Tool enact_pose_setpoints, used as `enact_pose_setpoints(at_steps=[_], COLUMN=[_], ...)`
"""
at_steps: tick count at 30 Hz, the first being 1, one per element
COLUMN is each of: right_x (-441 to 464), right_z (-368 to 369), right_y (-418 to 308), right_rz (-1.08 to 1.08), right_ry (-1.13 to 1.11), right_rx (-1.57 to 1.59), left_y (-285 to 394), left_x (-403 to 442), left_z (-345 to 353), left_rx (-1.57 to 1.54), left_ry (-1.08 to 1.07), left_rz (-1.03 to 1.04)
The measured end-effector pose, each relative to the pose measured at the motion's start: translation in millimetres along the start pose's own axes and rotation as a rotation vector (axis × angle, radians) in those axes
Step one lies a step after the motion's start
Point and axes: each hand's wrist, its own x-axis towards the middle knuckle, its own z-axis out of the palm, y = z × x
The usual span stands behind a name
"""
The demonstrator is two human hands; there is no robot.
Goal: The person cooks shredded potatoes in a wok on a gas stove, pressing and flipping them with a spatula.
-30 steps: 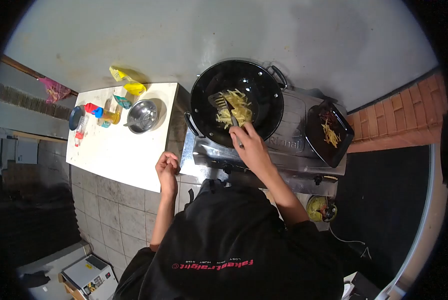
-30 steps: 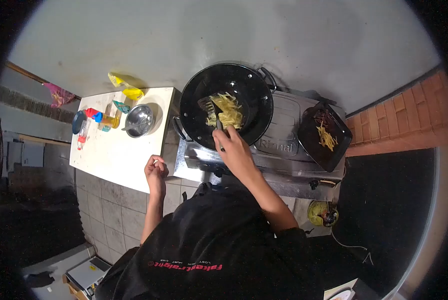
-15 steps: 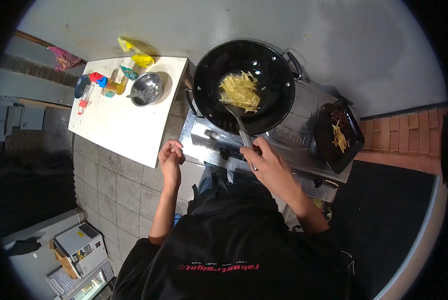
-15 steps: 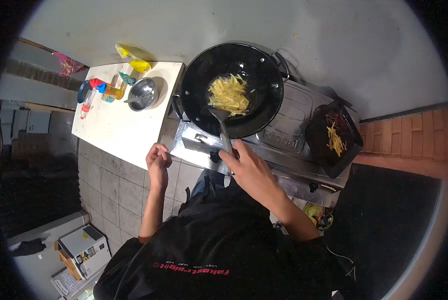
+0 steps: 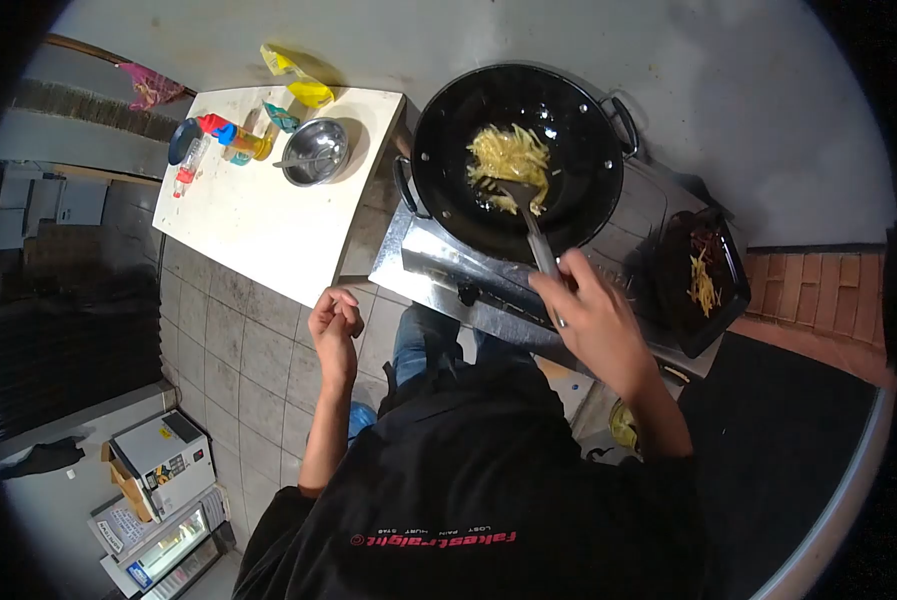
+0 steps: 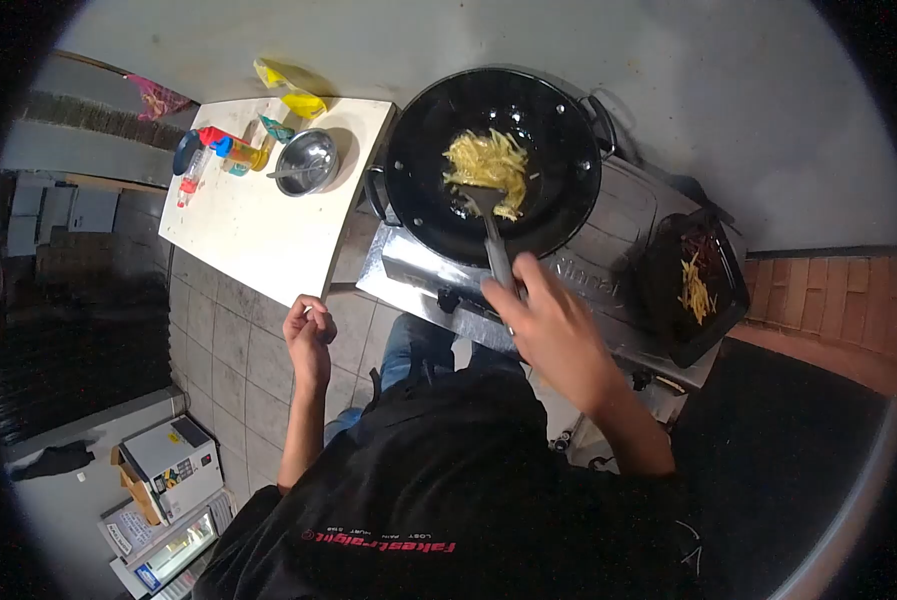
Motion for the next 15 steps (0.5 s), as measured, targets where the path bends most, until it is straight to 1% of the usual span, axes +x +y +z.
enact_pose_setpoints(at_steps=[1, 3, 4, 7, 11, 13, 14, 15], right_x=[-5, -14, -15, -10, 9, 25, 31, 36], right_z=[-3, -5, -5, 2, 25, 29, 30, 25], right_y=[-1, -4, -9, -21, -17, -16, -20, -22], right_rz=[0.002, 0.012, 0.036, 0.046, 0.105, 0.241, 0.233, 0.242], right_ry=[0.001, -0.073, -0.105, -0.103, -0.04, -0.023, 0.057, 0.074], right_rx=[-0.004, 0.024, -0.013, -0.048, -0.062, -0.038, -0.084, -0.101], left_y=[1, 7, 8, 14, 21, 23, 25, 24], left_x=[5, 12, 18, 42, 74, 91, 98, 110], left_z=[-1, -4, -5, -10, -14, -17, -17, -16], left_rx=[-0.003, 0.004, 0.004, -0.003, -0.038, -0.021, 0.003, -0.007], left_ry=[-0.003, -0.002, -0.01, -0.086, -0.178, -0.209, -0.247, -0.268], left_rz=[0.0, -0.03, -0.038, -0.042, -0.059, -0.09, -0.078, -0.068])
